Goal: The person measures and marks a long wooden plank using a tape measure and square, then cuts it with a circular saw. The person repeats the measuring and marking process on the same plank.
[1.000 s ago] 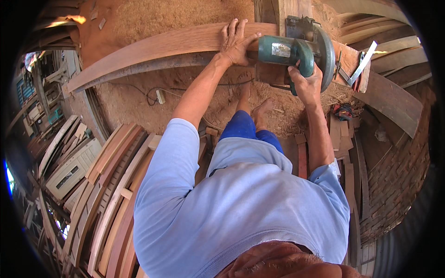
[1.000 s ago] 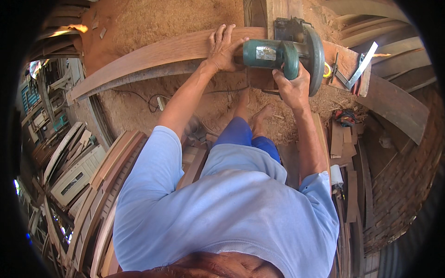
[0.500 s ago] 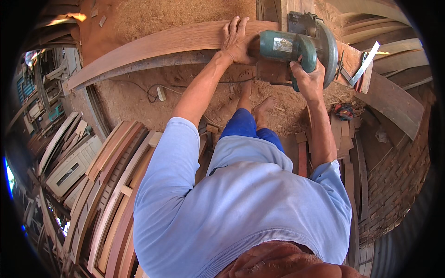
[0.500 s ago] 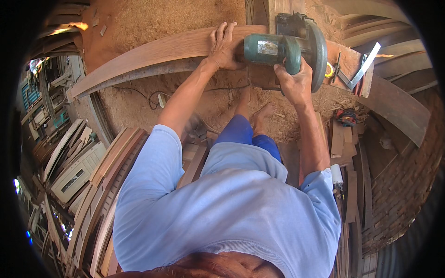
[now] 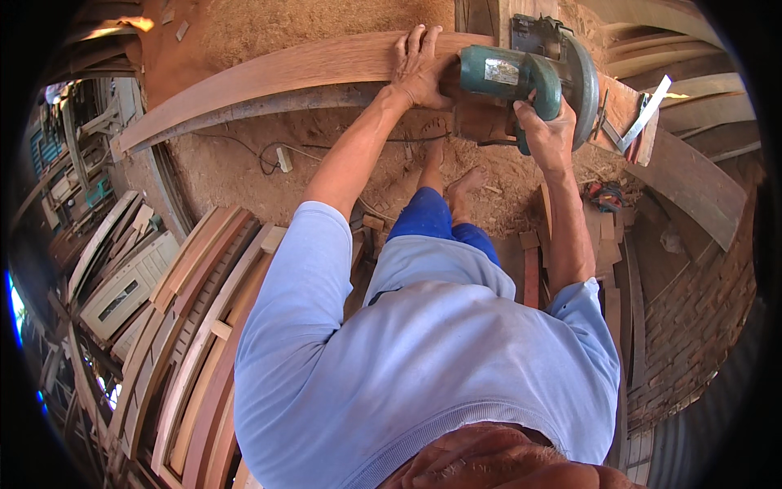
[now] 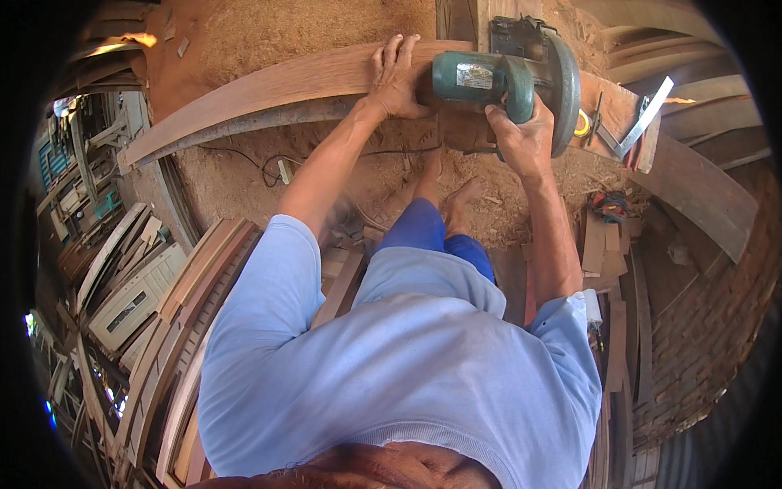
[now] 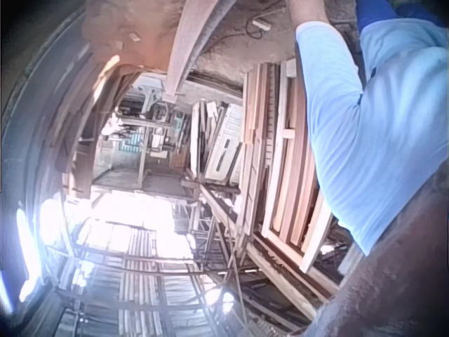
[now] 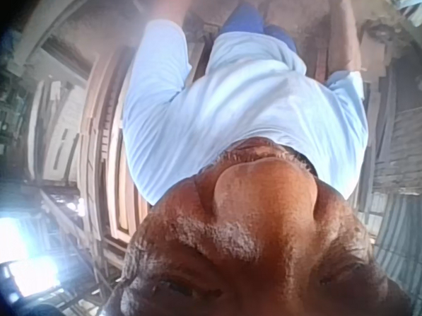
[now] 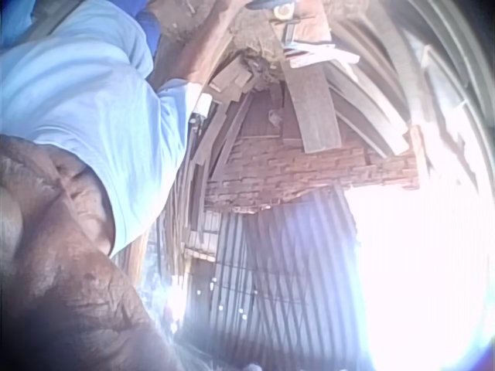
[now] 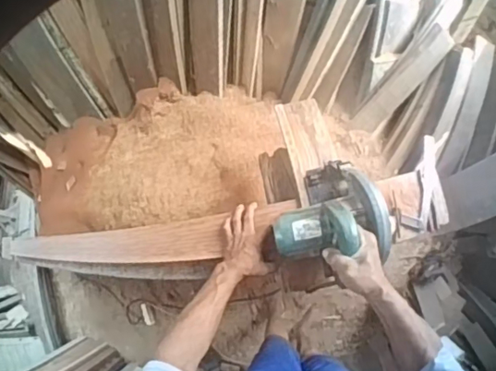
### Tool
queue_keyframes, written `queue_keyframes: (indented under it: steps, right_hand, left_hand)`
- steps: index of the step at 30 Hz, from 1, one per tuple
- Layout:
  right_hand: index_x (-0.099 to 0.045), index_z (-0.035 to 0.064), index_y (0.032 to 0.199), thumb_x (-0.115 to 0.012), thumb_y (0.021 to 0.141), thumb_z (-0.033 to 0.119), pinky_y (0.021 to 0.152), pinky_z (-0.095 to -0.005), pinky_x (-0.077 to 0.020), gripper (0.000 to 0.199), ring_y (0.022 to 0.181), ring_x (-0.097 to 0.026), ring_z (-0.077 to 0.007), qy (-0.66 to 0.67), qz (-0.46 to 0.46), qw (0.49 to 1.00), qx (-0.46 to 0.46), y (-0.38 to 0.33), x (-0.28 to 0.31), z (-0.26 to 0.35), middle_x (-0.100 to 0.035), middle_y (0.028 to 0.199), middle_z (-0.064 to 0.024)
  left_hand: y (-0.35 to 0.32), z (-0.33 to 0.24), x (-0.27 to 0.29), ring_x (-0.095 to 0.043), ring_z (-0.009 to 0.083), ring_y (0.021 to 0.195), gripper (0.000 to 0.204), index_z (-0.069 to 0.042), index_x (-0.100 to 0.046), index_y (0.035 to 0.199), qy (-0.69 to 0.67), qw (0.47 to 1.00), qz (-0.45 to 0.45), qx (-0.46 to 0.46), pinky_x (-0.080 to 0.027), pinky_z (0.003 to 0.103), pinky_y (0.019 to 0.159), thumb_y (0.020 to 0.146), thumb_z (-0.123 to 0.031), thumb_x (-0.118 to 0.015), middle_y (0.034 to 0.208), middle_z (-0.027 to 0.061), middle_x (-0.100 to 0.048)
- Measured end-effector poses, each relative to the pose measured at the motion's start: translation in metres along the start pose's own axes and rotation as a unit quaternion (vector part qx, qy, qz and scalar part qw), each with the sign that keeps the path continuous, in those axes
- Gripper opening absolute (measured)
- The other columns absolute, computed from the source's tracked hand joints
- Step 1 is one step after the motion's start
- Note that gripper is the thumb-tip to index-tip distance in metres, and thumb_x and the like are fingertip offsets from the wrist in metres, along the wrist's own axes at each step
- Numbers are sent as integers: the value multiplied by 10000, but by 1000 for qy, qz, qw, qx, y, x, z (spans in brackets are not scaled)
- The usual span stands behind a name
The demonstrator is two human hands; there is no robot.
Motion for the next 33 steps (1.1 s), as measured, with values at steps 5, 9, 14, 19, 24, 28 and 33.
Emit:
queue_keyframes:
  steps: [5, 9, 14, 19, 24, 28, 33]
  right_hand:
    - [-630, 13, 970, -756, 856, 77, 596, -261, -481, 181, 682, -571, -63, 2, 4, 1000, -2, 2, 0, 1, -620, 790, 8]
    - [-636, 16, 952, -762, 847, 89, 624, -261, -476, 180, 713, -564, -61, -20, -3, 1000, 14, 9, 2, -2, -613, 795, 17]
    - [-637, 19, 947, -762, 844, 87, 638, -266, -478, 175, 731, -559, -61, -17, -6, 1000, 4, 11, 0, 2, -608, 801, 25]
    - [-638, 18, 952, -758, 846, 78, 657, -270, -486, 172, 741, -566, -67, -32, -14, 999, 5, 14, -1, 5, -616, 807, 26]
    - [-671, -8, 1059, -753, 855, 83, 694, -276, -499, 238, 771, -588, -79, -18, -4, 1000, 10, 20, -1, 6, -666, 867, -3]
    - [-632, 14, 991, -758, 877, 85, 610, -262, -472, 184, 685, -571, -70, -25, -10, 999, 42, 23, -5, 26, -614, 789, 7]
    - [-659, -17, 1119, -766, 856, 161, 807, -362, -529, 335, 856, -652, -188, -96, -13, 993, 70, 46, 0, 24, -696, 928, -89]
  left_hand:
    - [0, -1, 0, -123, 478, 1496, 984, -301, -654, 1356, 0, 1000, 2, 2, -140, 624, 1191, 445, -578, -901, 1605, 173, -230]
    - [1, -1, 0, -114, 476, 1497, 966, -284, -666, 1340, 5, 1000, 9, 3, -143, 623, 1186, 448, -572, -903, 1607, 168, -223]
    - [1, 0, 0, -110, 475, 1499, 968, -279, -667, 1346, -1, 1000, 13, 5, -144, 621, 1183, 454, -573, -902, 1605, 171, -232]
    - [2, -2, 2, -101, 474, 1504, 982, -274, -660, 1367, -3, 1000, 20, 12, -135, 614, 1188, 462, -573, -897, 1616, 173, -231]
    - [2, -4, 5, -93, 470, 1516, 985, -248, -653, 1387, 3, 999, 48, 23, -109, 611, 1198, 488, -570, -891, 1644, 186, -209]
    - [4, -9, 10, -91, 465, 1528, 988, -227, -633, 1416, 19, 997, 64, 27, -120, 632, 1200, 517, -544, -894, 1651, 192, -205]
    - [4, -12, 9, -99, 471, 1537, 1008, -215, -584, 1461, 49, 996, 73, 29, -154, 659, 1191, 547, -506, -895, 1653, 177, -227]
Point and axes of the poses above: each hand's wrist, its own y-axis towards the middle knuckle, its own x-axis out of the back of the hand, z = x × y, the point moved 4 cm from there along y, towards the middle knuckle
